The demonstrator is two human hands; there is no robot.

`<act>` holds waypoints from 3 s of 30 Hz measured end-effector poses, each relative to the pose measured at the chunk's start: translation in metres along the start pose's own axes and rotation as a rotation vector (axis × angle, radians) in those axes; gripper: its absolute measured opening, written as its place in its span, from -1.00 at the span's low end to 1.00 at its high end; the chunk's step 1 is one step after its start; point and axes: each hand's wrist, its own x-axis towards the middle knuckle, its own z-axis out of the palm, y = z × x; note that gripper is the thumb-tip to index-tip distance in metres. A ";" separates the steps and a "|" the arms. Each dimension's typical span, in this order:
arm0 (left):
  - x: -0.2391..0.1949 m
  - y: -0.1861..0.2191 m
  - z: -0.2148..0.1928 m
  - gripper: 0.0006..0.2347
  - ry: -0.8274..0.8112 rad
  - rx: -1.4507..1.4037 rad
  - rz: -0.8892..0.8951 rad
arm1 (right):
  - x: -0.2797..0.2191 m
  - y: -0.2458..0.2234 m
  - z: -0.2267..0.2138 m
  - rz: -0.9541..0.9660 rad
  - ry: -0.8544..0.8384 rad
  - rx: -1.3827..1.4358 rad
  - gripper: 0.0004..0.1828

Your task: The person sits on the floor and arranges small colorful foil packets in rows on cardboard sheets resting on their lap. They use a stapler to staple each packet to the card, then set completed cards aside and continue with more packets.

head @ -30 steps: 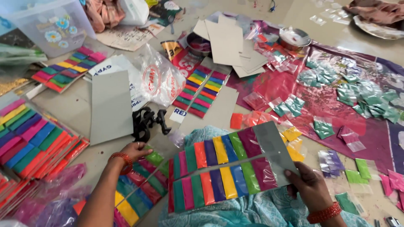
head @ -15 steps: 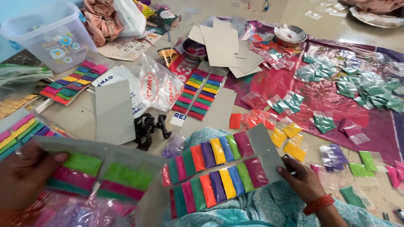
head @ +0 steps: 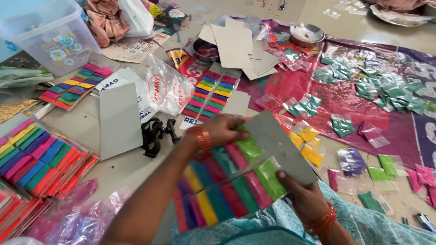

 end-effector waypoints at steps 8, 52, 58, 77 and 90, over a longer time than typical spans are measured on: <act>0.066 -0.129 0.047 -0.56 0.019 0.097 -0.069 | 0.012 0.044 -0.019 0.163 0.393 0.000 -0.58; -0.125 -0.110 -0.039 -0.41 -0.168 -0.714 -0.640 | 0.023 0.028 0.103 0.125 -0.228 0.233 -0.28; -0.188 -0.153 0.001 -0.46 -0.091 -0.986 -0.580 | 0.012 0.053 0.113 0.441 -0.291 0.136 -0.13; -0.058 -0.011 0.037 -0.78 0.175 -1.868 0.237 | 0.039 -0.008 -0.124 -0.220 0.057 0.167 -0.48; -0.047 0.006 0.051 -0.78 0.023 -1.954 0.313 | 0.084 0.075 -0.213 -0.101 0.228 -0.057 -0.58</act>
